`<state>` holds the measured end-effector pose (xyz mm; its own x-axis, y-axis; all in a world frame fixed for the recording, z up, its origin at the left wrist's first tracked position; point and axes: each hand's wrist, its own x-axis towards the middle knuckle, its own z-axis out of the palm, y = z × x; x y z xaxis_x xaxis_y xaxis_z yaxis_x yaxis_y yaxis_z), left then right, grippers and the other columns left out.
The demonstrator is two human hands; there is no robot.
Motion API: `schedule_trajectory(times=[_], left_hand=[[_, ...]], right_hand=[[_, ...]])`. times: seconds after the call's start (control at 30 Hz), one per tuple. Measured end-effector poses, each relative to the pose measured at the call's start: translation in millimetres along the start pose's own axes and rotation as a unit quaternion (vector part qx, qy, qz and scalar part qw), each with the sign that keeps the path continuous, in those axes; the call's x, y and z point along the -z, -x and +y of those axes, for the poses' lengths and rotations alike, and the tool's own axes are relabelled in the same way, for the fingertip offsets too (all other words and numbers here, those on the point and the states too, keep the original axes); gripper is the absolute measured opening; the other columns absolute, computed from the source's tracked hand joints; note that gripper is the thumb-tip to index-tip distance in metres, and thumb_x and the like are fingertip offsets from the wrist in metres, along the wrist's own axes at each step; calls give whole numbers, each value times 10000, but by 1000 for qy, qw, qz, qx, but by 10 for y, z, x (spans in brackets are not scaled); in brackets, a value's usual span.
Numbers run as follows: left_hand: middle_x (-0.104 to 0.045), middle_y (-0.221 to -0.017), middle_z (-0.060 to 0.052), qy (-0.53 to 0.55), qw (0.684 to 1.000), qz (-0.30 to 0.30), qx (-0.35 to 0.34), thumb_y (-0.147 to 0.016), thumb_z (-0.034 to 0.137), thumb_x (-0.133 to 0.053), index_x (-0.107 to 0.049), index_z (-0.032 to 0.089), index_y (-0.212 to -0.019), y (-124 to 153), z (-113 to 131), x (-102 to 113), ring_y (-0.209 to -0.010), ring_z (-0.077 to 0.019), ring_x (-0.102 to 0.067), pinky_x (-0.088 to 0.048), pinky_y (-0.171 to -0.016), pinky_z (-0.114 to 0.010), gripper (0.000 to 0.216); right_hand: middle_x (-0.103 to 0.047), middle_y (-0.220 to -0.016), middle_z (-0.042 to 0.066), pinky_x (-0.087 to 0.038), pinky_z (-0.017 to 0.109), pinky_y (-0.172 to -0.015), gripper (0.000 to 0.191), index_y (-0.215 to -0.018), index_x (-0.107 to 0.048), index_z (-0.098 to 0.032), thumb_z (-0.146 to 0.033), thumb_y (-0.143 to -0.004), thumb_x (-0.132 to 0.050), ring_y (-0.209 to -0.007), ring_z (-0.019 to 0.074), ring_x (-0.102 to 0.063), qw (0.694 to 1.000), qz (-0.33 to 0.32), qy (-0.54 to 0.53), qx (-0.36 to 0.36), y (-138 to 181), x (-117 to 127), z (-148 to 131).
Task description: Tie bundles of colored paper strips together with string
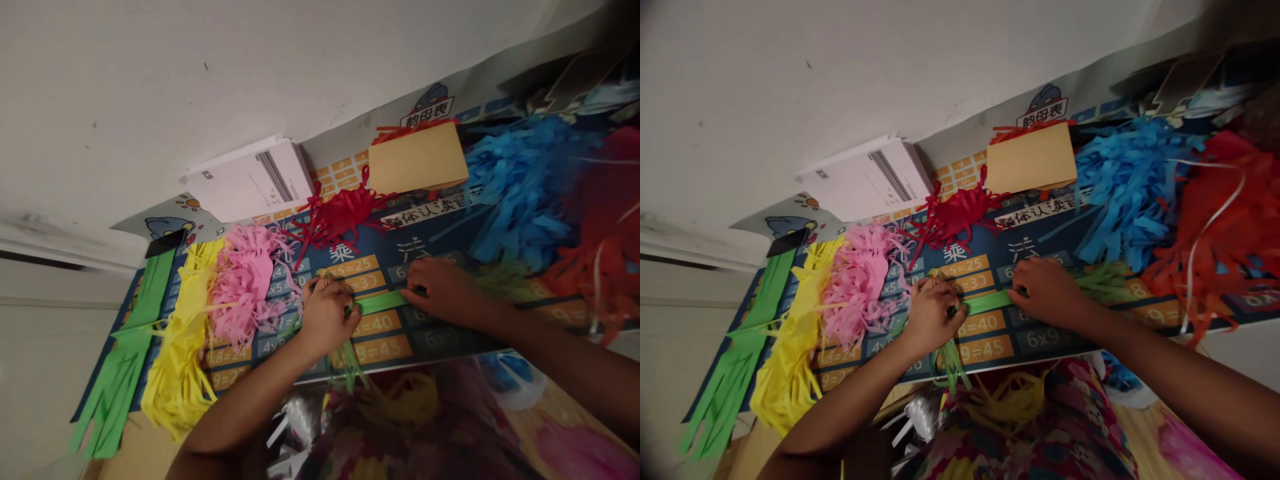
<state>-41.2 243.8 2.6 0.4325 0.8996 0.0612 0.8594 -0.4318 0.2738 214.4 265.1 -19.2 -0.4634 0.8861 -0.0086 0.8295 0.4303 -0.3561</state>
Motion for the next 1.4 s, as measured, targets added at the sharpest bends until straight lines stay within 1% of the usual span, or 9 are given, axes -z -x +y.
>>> schedule_trajectory(times=[0.1, 0.2, 0.27, 0.33, 0.47, 0.63, 0.87, 1.07, 1.4], left_hand=[[-701, -926, -39, -26, 999, 9, -24, -811, 275, -682, -687, 212, -874, 9, -26, 44, -974, -244, -581, -374, -957, -489, 89], [-698, -1043, -32, -89, 983, 30, -158, -887, 242, -626, -672, 246, -1056, 19, -19, 115, -1064, -241, -545, -327, -1033, -499, 174], [-705, -948, -6, -140, 960, 24, -240, -943, 206, -551, -679, 241, -1015, 24, 25, 153, -1036, -222, -547, -245, -1106, -521, 152], [-693, -845, -9, -173, 949, 7, -263, -961, 239, -515, -683, 203, -934, 25, 92, 170, -996, -222, -551, -194, -1143, -541, 174], [-681, -804, -53, -192, 954, -1, -231, -936, 385, -522, -679, 183, -848, 5, 216, 129, -978, -259, -553, -189, -1148, -593, 270], [-678, -774, -28, -202, 958, 34, -200, -913, 283, -565, -669, 199, -830, -4, 211, 49, -941, -242, -582, -190, -1145, -608, 158], [-748, -891, -8, -59, 985, 90, -137, -935, 259, -599, -736, 267, -892, 182, -50, 57, -985, -206, -637, -234, -1123, -570, 144], [-726, -878, -30, 37, 998, 30, -30, -913, 257, -589, -732, 247, -807, 130, -90, 59, -963, -223, -618, -354, -1007, -505, 178], [-697, -815, -25, 31, 999, 14, -1, -838, 225, -624, -669, 215, -744, 22, -49, 18, -953, -240, -601, -353, -914, -471, 104]], right_hand=[[-643, -831, 55, -306, 336, -707, 164, -728, -627, -185, -291, -853, -633, -818, 223, -569, 999, 41, 34, -7, 50, 66, -67], [-682, -930, 71, -296, 389, -778, 88, -859, -663, -199, -243, -892, -594, -906, 248, -571, 988, 106, 91, 62, 147, 133, -234], [-700, -936, 65, -280, 423, -831, 113, -878, -677, -206, -214, -913, -569, -931, 246, -574, 979, 108, 103, 139, 189, 128, -325], [-705, -871, 59, -270, 429, -841, 122, -834, -683, -196, -194, -902, -581, -899, 236, -578, 972, 101, 105, 182, 184, 83, -345], [-699, -789, 41, -265, 402, -813, 173, -768, -688, -197, -177, -896, -574, -843, 213, -579, 975, 106, 89, 176, 84, 10, -254], [-707, -883, 44, -268, 398, -813, 92, -867, -696, -207, -285, -868, -646, -879, 230, -573, 979, 102, 81, 158, 47, 38, -293], [-714, -880, 39, -282, 406, -832, 237, -829, -704, -216, -213, -967, -511, -890, 218, -579, 984, 116, 49, 126, 159, -33, -49], [-680, -945, 47, -301, 350, -764, 170, -828, -703, -210, -272, -925, -578, -907, 210, -587, 993, 69, -55, 74, 71, -30, 106], [-657, -886, 25, -284, 336, -749, 119, -761, -679, -217, -251, -857, -618, -893, 222, -582, 999, 2, -49, 7, -42, 49, 33]])
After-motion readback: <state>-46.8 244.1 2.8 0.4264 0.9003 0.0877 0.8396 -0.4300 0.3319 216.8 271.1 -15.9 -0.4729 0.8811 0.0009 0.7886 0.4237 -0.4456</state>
